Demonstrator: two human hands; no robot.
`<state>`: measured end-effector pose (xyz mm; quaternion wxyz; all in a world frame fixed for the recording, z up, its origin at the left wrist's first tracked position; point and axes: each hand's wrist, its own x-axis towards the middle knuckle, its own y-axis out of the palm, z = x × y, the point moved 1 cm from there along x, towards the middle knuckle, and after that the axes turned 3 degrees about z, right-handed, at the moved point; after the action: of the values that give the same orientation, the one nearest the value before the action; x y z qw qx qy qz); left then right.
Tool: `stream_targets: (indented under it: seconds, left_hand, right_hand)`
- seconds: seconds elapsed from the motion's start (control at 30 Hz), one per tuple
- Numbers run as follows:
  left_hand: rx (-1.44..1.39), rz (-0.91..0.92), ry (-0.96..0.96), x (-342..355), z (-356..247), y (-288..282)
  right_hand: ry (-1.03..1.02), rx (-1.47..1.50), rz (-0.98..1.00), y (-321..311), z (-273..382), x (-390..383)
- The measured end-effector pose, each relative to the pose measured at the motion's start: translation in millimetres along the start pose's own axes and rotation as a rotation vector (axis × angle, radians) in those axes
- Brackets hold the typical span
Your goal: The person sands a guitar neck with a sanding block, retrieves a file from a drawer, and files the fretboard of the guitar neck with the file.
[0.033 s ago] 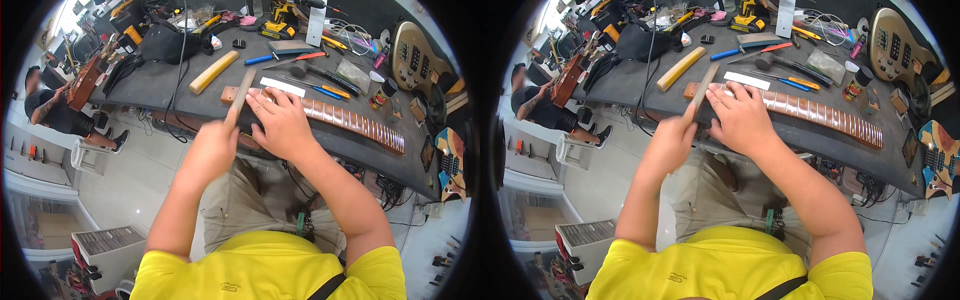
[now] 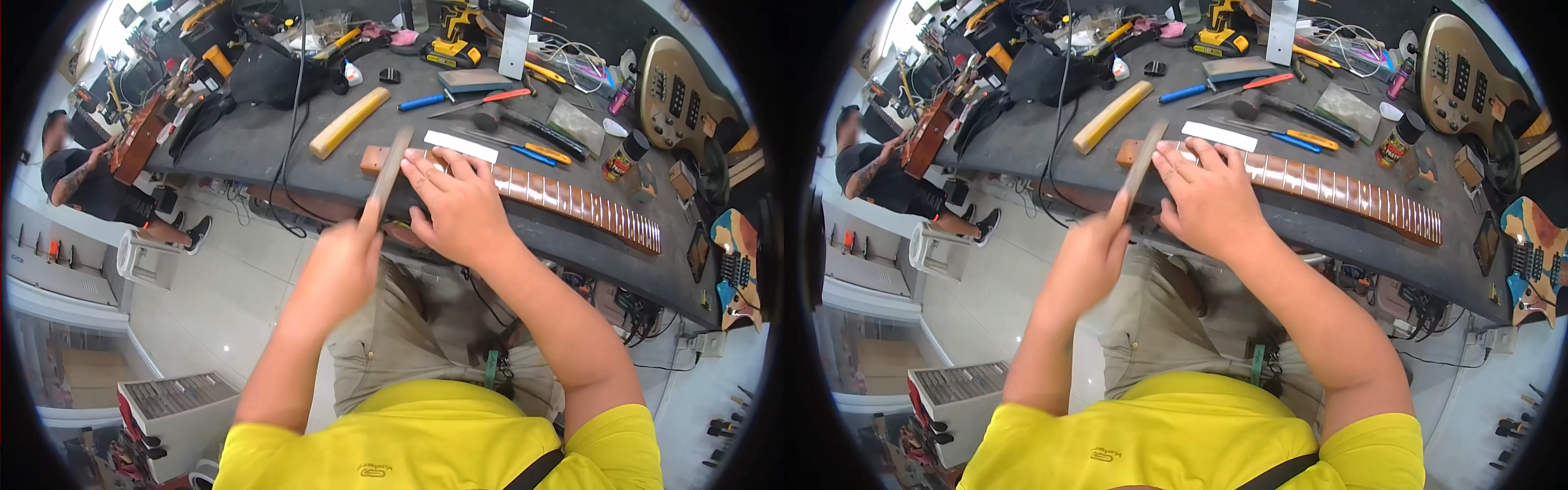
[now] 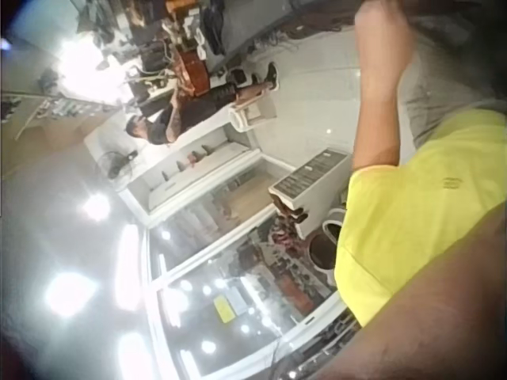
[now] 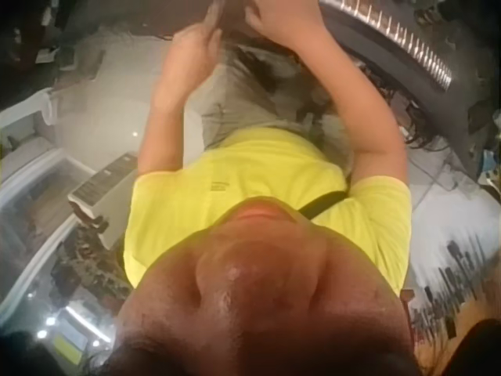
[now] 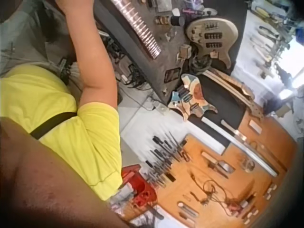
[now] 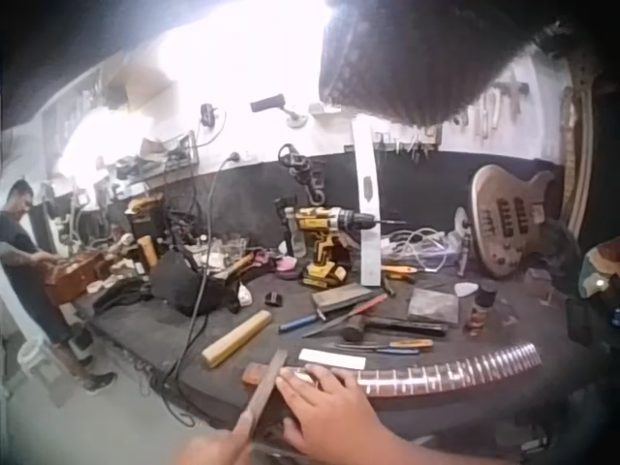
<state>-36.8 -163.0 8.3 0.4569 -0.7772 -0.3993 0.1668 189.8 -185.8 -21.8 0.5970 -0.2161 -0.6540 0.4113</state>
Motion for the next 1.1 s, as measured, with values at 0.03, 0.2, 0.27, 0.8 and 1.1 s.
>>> stream_targets:
  seconds: [0.03,0.2,0.27,0.8,1.1]
  left_hand:
    - [0.037,-0.068,0.114,-24.7,12.6,4.3]
    - [0.026,0.033,-0.030,44.6,-7.5,-11.1]
    - [0.005,0.053,-0.027,44.6,-14.4,-15.6]
    - [0.044,-0.062,0.169,-17.6,7.5,-1.6]
    - [0.049,-0.058,0.122,-27.9,16.7,7.1]
  right_hand:
    - [0.000,0.020,0.005,1.8,1.2,0.0]
    - [-0.004,0.013,-0.005,3.1,10.2,4.1]
    - [-0.007,0.016,-0.005,2.6,6.7,2.0]
    - [0.003,-0.006,0.023,0.6,5.7,2.8]
    - [-0.013,-0.010,0.030,3.6,5.3,2.4]
